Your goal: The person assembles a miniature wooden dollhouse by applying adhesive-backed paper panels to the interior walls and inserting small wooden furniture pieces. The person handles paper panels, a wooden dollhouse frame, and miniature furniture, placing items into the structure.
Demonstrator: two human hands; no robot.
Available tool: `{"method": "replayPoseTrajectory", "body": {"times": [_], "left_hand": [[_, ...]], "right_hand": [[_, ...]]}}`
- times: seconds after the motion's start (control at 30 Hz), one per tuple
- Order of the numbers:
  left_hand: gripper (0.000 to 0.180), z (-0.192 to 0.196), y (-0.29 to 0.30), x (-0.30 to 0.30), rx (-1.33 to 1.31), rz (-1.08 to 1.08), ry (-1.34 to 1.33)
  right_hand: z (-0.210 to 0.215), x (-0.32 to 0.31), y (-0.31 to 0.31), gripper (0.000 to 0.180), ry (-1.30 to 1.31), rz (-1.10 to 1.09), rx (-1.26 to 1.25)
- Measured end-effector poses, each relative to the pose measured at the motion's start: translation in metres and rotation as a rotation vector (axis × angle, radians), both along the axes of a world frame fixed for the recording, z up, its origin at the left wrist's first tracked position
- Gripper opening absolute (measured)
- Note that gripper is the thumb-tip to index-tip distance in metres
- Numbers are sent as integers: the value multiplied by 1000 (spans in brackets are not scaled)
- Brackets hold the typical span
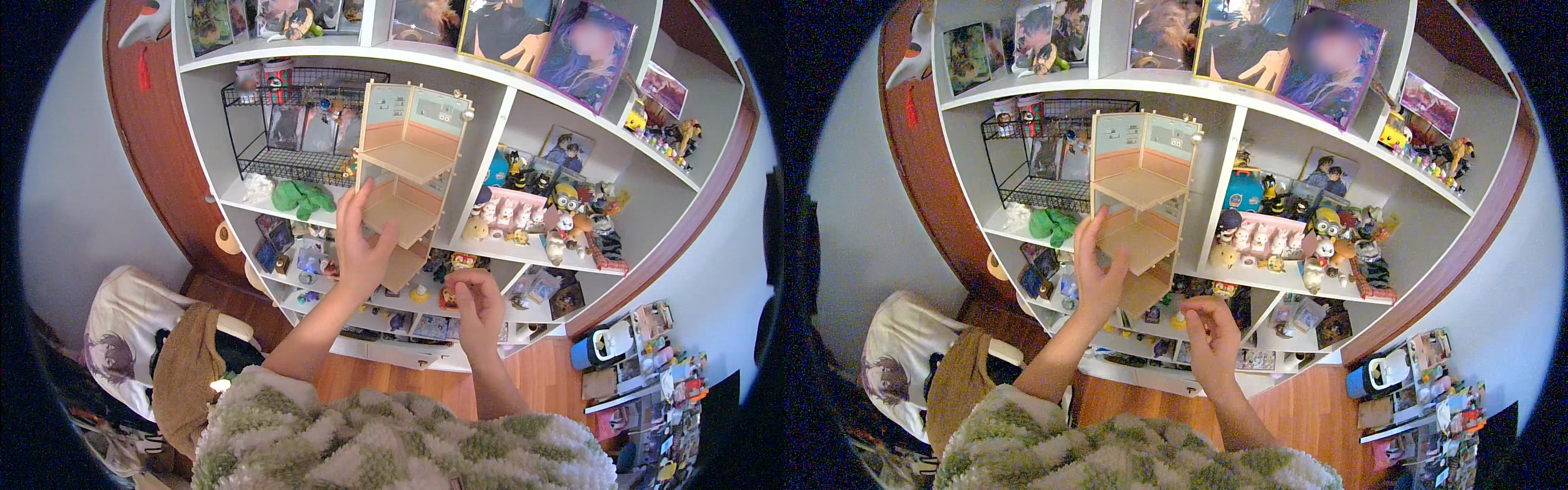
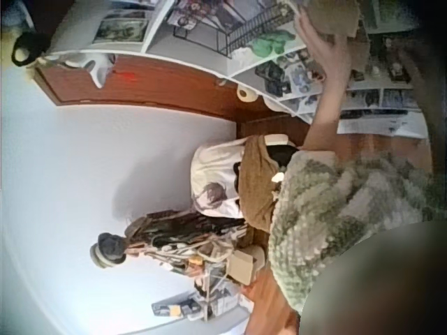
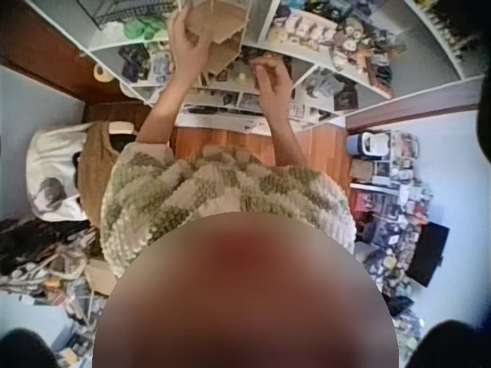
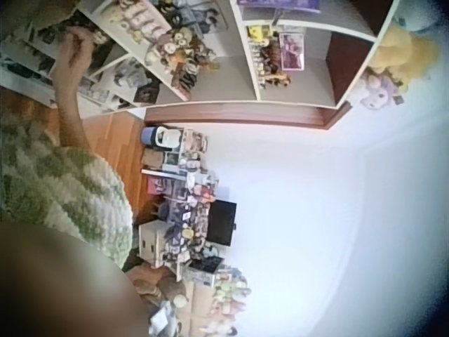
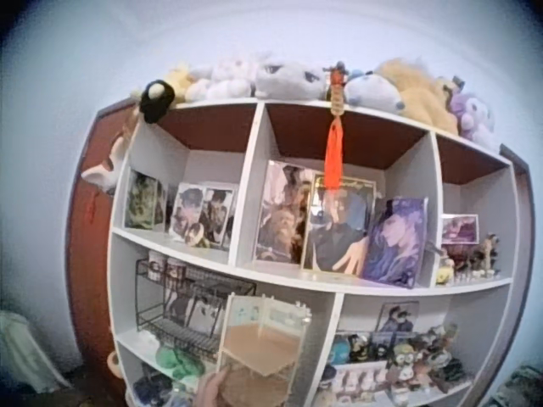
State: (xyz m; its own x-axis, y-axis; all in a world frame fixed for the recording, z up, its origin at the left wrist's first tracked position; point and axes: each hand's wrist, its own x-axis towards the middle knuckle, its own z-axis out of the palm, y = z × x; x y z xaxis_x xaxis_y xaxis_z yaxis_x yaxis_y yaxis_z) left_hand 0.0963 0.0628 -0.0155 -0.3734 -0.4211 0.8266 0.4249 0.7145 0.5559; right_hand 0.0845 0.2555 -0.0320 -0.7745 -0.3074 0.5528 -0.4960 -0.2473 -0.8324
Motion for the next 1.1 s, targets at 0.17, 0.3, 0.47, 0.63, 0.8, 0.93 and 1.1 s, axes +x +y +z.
{"method": "replayPoseTrajectory", "body": {"times": [0.17, 0.3, 0.47, 0.63, 0.8, 0.93, 1.1], "left_hand": [[60, 2, 5, 5, 7, -48, 28], [58, 5, 3, 2, 7, -39, 52], [58, 0, 4, -23, -59, 8, 72], [57, -12, 0, -48, -43, -37, 83], [57, -15, -12, -76, -65, -51, 104], [58, -14, -24, -87, -106, -35, 79], [54, -15, -28, -94, -82, -98, 70]], "right_hand": [[-4, 0, 7, 8, 46, -34, 22], [-5, 3, 8, 8, 32, -26, 17], [-7, 10, 7, 9, -34, -5, 34], [-11, 13, 10, 8, -68, -18, 58], [-16, 13, 12, 8, -44, -32, 67], [-21, 14, 14, 8, -77, -57, 98], [-33, 12, 11, 7, -81, -36, 109]]}}
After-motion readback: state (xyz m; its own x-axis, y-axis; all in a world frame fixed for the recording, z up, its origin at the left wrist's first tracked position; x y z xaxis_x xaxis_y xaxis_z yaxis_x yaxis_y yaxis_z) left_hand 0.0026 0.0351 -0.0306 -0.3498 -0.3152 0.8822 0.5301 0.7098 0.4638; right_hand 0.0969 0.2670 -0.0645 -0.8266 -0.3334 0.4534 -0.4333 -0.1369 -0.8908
